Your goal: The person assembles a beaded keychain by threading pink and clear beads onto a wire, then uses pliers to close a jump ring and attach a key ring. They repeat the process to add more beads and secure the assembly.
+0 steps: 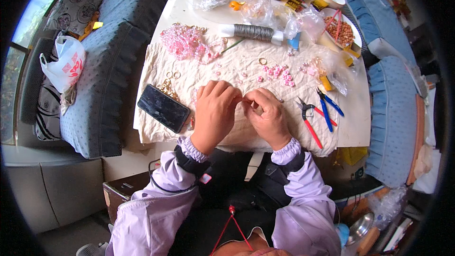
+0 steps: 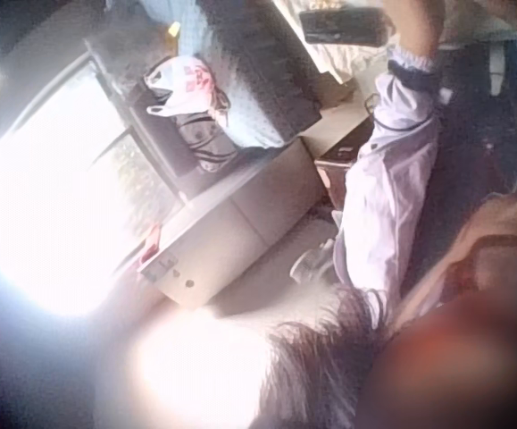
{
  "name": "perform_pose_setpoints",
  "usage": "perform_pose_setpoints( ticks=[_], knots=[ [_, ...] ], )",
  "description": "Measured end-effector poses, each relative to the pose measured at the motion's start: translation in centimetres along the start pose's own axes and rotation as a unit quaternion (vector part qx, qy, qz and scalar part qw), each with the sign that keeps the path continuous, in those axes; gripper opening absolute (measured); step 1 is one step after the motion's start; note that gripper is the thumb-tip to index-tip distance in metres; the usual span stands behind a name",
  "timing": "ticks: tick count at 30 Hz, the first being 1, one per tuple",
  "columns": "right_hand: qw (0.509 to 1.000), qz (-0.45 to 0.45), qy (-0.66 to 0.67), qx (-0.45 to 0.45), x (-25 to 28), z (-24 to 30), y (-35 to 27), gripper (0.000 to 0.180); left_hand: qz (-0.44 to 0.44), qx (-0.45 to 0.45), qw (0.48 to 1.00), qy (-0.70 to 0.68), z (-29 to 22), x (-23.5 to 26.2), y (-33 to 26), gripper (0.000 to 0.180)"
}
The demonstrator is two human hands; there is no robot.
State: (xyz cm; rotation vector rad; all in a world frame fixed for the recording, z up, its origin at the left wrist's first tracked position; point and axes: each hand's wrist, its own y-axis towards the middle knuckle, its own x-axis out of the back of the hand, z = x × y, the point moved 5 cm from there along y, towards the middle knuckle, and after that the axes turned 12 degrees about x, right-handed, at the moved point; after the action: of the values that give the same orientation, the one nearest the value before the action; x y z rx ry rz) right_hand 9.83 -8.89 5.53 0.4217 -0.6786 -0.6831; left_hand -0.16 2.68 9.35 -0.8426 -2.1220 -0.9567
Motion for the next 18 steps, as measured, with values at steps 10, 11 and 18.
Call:
perform_pose_setpoints(
  ticks=[10, 11, 18],
  knots=[
    [0.996, 0.023, -0.089, 0.021, -0.7, -0.9, -0.7, 0.015, 0.083, -0.080, 0.989, 0.096, 0.6, -6.8, 7.1, 0.017],
    [0.994, 0.022, -0.100, 0.030, -0.7, -0.8, -0.7, 0.015, 0.084, -0.095, 0.988, 0.091, 0.7, -7.1, 7.2, 0.014],
    [0.991, 0.036, -0.131, 0.017, -0.8, -0.9, -0.9, 0.013, 0.108, -0.156, 0.981, 0.046, 0.9, -8.3, 7.5, 0.015]
  ],
)
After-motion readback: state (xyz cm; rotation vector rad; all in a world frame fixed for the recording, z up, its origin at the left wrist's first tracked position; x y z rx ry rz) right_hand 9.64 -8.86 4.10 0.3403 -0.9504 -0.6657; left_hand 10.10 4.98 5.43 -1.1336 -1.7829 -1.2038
